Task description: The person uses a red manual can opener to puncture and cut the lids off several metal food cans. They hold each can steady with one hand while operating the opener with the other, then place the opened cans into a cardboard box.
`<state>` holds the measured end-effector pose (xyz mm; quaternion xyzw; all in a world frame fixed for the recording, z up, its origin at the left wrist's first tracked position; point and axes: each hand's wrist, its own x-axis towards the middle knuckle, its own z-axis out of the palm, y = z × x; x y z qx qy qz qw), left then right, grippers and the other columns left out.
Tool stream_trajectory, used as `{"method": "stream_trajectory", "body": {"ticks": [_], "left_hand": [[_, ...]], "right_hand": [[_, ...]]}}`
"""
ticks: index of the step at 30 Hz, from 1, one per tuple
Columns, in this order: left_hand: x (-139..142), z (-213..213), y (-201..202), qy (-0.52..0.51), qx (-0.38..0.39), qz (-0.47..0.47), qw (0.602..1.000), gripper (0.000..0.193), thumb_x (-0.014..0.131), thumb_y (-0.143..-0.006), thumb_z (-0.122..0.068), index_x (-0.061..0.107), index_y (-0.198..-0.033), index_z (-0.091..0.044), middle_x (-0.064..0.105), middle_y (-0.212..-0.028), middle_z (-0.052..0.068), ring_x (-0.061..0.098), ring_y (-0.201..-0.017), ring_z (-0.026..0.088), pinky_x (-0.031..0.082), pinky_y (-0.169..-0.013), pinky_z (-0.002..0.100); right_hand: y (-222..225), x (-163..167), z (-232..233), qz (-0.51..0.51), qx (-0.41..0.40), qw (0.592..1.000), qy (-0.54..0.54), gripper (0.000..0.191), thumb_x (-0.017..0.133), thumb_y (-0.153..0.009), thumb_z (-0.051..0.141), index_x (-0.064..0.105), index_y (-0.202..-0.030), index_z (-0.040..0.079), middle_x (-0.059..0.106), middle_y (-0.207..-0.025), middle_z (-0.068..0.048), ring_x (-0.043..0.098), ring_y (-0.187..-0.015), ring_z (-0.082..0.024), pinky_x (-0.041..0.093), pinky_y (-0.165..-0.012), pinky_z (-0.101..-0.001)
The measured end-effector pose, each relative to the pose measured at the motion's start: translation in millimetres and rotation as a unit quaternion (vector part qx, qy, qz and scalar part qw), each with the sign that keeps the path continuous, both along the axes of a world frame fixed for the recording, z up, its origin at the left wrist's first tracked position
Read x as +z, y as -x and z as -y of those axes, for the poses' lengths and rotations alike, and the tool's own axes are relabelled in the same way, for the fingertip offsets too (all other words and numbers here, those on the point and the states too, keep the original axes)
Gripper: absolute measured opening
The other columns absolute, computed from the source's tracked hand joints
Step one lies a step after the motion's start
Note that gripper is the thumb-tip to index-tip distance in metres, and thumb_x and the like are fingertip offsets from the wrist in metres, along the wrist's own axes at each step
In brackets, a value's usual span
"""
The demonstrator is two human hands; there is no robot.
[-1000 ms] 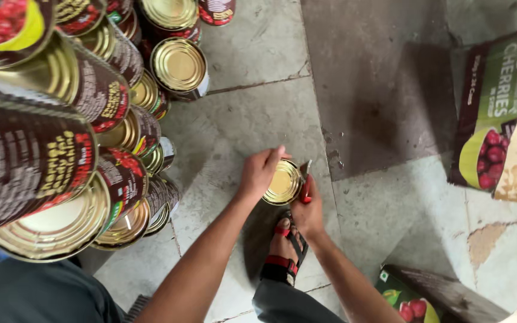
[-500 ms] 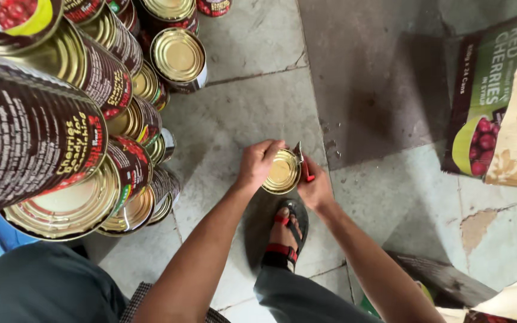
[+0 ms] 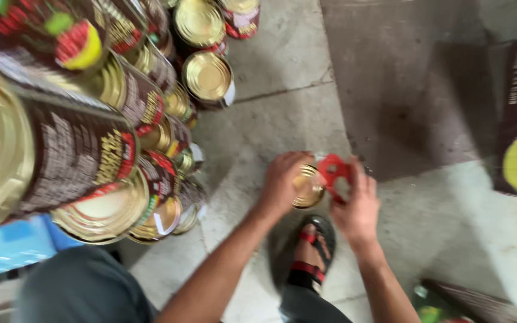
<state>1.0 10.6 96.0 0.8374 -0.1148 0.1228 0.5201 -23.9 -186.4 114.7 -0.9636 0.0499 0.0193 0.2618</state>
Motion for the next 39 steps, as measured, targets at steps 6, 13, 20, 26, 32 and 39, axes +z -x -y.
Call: {"method": "stream_trajectory", "body": {"ticks": [6, 13, 20, 26, 32, 39], "left_hand": [[45.1, 17.0, 20.8, -0.400, -0.084, 0.033, 0.912, 0.084, 0.090, -0.065, -0.036, 0.056, -0.139, -0.019, 0.044, -0.153, 0.015, 0.043, -0.138, 0.039, 0.037, -0.104, 0.068], [41.9, -11.9, -3.2, -0.395, -0.146, -0.185, 0.888, 0.091, 0.090, -0.066, -0.021, 0.049, -0.147, -0.019, 0.043, -0.146, 0.021, 0.042, -0.131, 0.046, 0.043, -0.095, 0.064], [42.2, -84.9, -41.5, -0.473, 0.013, -0.268, 0.839, 0.092, 0.088, -0.068, -0.021, 0.046, -0.149, -0.022, 0.038, -0.152, 0.019, 0.039, -0.136, 0.045, 0.041, -0.101, 0.062], [33.3, -121.3, -60.9, -0.524, 0.149, -0.129, 0.829, 0.076, 0.082, -0.078, -0.012, 0.051, -0.147, -0.017, 0.037, -0.158, 0.022, 0.034, -0.142, 0.045, 0.032, -0.112, 0.063], [53.0, -77.8, -35.3, -0.309, 0.107, -0.122, 0.937, 0.088, 0.090, -0.070, -0.024, 0.048, -0.146, -0.009, 0.037, -0.158, 0.026, 0.033, -0.143, 0.046, 0.030, -0.114, 0.057], [1.1, -2.2, 53.6, 0.319, -0.093, -0.528, 0.781, 0.041, 0.073, -0.091, -0.012, 0.064, -0.128, 0.003, 0.069, -0.121, 0.022, 0.069, -0.103, 0.029, 0.057, -0.086, 0.041]], "right_hand": [[24.1, 3.5, 10.6, -0.045, -0.310, 0.845, -0.433, 0.071, 0.057, -0.082, -0.003, 0.044, -0.150, 0.012, 0.058, -0.098, -0.009, 0.048, -0.056, -0.021, 0.041, -0.041, -0.0329], [51.4, -4.5, 31.5, -0.033, -0.299, 0.842, -0.447, 0.062, 0.061, -0.078, -0.004, 0.051, -0.138, 0.007, 0.063, -0.103, -0.007, 0.057, -0.067, -0.016, 0.045, -0.048, -0.0328], [74.5, -30.5, 42.7, -0.066, -0.295, 0.838, -0.454, 0.047, 0.065, -0.079, -0.001, 0.055, -0.124, 0.004, 0.065, -0.102, -0.008, 0.059, -0.074, -0.017, 0.049, -0.064, -0.0339], [68.2, -36.8, 35.9, -0.094, -0.288, 0.845, -0.440, 0.042, 0.066, -0.079, -0.002, 0.056, -0.120, 0.003, 0.063, -0.098, -0.009, 0.058, -0.072, -0.018, 0.049, -0.064, -0.0350], [51.7, 10.4, 7.7, -0.148, -0.279, 0.844, -0.434, 0.043, 0.067, -0.079, 0.005, 0.060, -0.122, 0.006, 0.069, -0.097, -0.006, 0.061, -0.069, -0.015, 0.051, -0.058, -0.0363], [71.2, 109.7, -8.4, -0.070, -0.001, 0.936, -0.346, 0.063, 0.075, -0.089, 0.035, 0.053, -0.142, 0.008, 0.072, -0.115, -0.012, 0.071, -0.098, -0.027, 0.057, -0.079, -0.0393]]}}
